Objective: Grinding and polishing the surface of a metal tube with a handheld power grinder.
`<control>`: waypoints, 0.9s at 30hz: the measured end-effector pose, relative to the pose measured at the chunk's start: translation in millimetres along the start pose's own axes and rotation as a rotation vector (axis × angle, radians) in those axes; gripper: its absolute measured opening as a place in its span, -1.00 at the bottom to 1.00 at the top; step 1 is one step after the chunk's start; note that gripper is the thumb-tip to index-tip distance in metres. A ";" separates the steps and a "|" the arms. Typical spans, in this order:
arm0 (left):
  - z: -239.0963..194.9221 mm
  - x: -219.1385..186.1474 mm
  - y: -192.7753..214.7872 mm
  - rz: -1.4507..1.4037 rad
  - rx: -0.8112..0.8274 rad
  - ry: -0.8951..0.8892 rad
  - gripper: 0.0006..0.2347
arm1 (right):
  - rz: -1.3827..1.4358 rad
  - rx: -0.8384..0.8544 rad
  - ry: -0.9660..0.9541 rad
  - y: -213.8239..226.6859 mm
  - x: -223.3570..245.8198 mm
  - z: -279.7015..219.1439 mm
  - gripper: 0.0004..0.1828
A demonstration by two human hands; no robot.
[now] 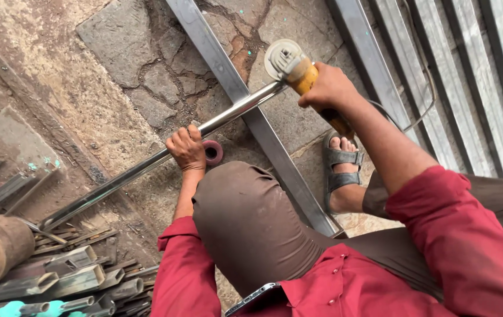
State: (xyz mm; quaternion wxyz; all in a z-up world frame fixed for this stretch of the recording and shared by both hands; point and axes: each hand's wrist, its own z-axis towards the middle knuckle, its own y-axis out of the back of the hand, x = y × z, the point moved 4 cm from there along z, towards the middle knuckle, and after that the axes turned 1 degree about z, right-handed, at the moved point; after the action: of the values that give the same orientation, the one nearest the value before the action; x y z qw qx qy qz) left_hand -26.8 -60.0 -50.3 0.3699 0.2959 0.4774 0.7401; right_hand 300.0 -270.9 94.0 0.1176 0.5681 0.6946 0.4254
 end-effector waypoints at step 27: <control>26.7 12.9 -12.1 -0.059 0.086 0.047 -0.87 | 0.304 -0.178 0.019 -24.8 -18.2 -23.9 -0.17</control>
State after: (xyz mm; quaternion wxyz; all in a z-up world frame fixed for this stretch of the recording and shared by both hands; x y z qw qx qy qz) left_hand -9.5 -33.0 -50.5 0.3673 0.2798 0.5257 0.7145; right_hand 273.4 -297.9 84.8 0.0951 0.6500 0.5614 0.5033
